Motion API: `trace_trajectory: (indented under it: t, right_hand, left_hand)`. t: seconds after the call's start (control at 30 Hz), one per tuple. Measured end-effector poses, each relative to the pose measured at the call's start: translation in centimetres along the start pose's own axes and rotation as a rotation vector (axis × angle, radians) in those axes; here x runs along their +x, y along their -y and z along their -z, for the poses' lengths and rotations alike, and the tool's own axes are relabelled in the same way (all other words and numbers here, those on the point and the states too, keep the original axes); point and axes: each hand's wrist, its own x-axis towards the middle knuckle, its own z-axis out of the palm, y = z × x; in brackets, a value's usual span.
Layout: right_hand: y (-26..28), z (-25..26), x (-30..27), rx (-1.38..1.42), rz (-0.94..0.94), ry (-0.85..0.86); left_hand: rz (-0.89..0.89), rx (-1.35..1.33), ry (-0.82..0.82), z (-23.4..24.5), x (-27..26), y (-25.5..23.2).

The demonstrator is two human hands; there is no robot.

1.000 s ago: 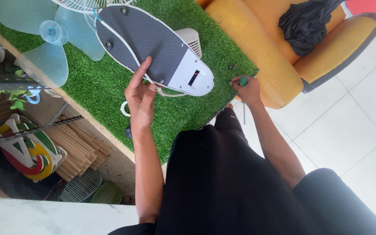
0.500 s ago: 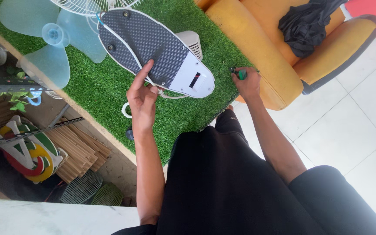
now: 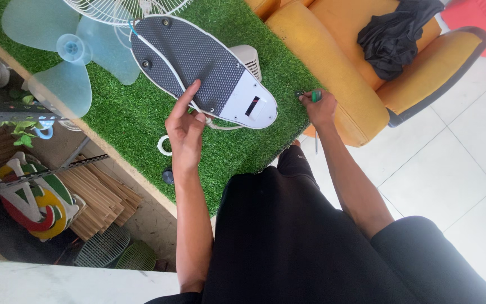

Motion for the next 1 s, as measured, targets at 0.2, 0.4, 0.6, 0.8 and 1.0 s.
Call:
trace_trajectory:
  t: [0.2,0.4,0.6,0.8,1.0]
  right_hand:
    - [-0.1,0.0,-0.2,-0.011,0.080,0.013]
    - [-0.8,-0.7,0.0,-0.033,0.135,-0.029]
    - [-1.2,-0.7,0.0,-0.037,0.245,-0.038]
    - [0.7,1.2,-1.0,-0.134,0.418,-0.097]
    - [6.8,3.8,-4.3,0.479,0.337,0.369]
  left_hand:
    - [0.015,0.048,-0.022,-0.2,0.0,-0.1]
    - [-0.014,0.072,-0.036,-1.4,-0.1,-0.6]
    - [0.082,0.084,-0.137,-1.8,0.7,-1.0]
    - [0.021,0.098,-0.206,-1.8,1.4,-0.6]
    - [0.164,0.152,-0.234,-0.6,1.4,-1.5]
